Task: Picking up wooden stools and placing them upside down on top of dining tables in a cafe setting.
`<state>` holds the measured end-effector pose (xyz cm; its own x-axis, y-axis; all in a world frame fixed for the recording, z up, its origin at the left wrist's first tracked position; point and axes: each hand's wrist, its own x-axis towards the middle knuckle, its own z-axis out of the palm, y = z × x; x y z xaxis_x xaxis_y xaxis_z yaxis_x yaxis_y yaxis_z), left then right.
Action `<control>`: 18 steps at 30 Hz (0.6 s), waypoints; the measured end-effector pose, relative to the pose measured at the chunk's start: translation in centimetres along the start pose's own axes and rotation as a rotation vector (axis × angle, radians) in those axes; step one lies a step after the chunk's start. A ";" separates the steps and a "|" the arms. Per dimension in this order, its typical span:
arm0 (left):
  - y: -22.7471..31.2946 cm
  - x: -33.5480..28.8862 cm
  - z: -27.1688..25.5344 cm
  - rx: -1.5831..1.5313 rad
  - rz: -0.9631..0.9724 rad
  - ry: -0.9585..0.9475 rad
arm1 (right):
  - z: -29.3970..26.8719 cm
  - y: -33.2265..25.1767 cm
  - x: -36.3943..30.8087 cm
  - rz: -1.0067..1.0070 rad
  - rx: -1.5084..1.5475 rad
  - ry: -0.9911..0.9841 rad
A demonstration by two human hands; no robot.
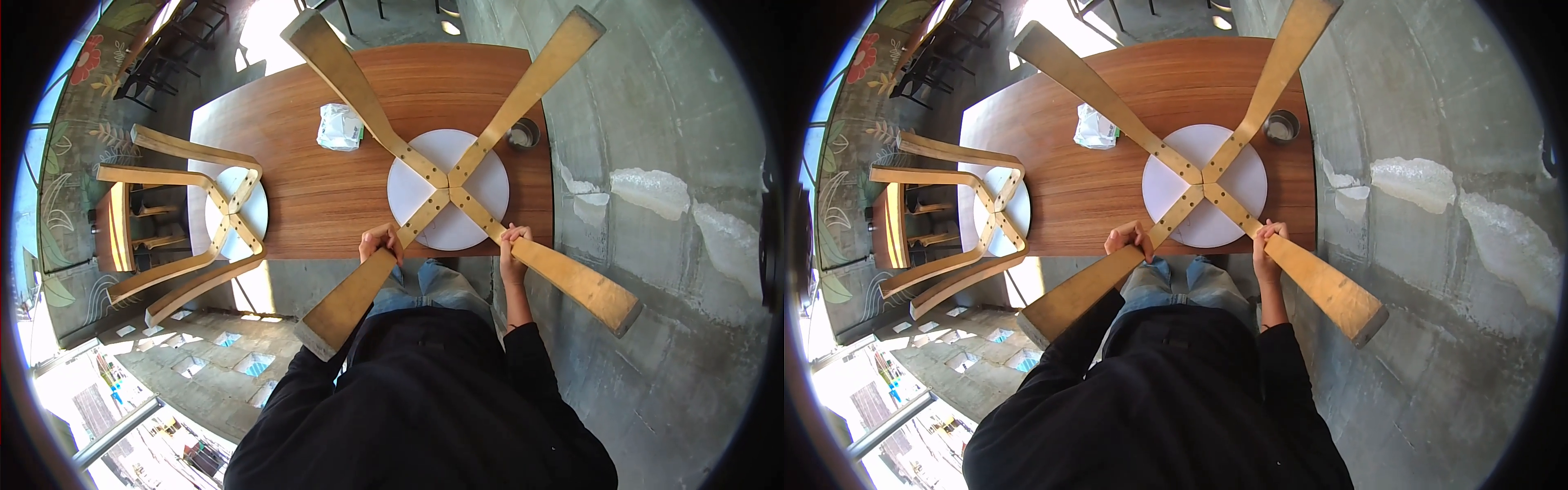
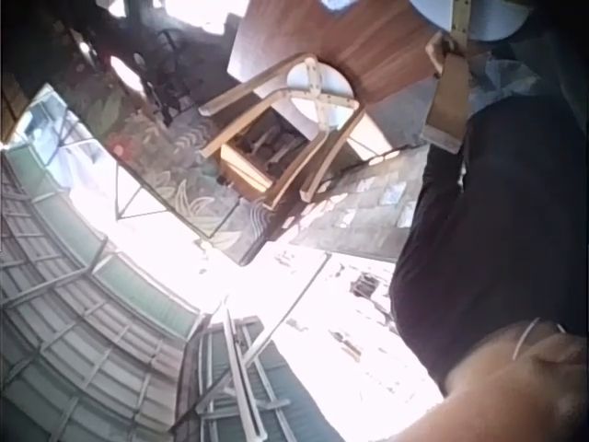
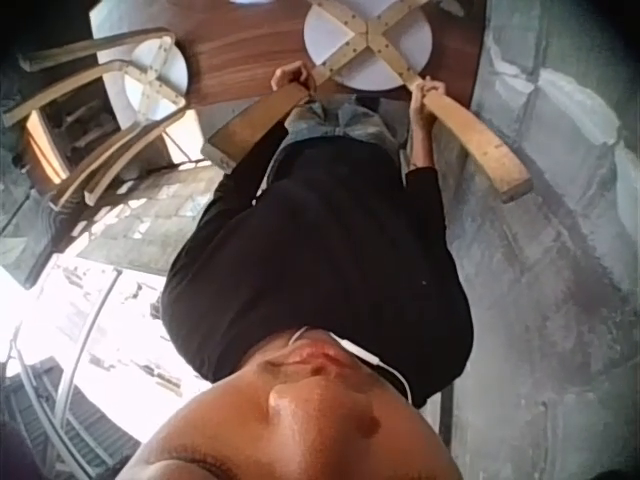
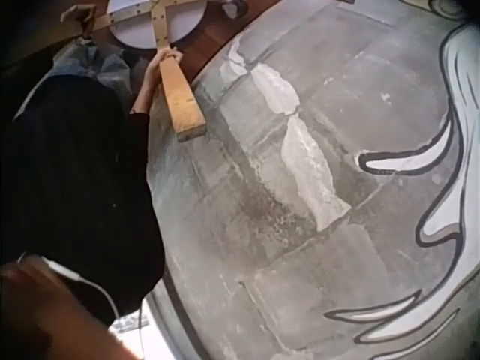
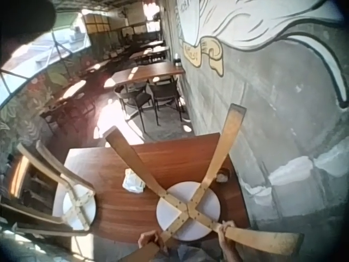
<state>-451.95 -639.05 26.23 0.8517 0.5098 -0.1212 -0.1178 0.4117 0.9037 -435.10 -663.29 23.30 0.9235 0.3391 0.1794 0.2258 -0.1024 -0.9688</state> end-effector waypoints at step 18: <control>4.3 -3.1 -1.9 0.259 0.159 0.244 | 1.9 -1.4 -3.3 0.191 -0.081 0.226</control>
<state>-456.06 -637.39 29.70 0.6831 0.7293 -0.0373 -0.0788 0.1244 0.9891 -439.03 -662.46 23.71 0.9951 0.0912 0.0380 0.0574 -0.2213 -0.9735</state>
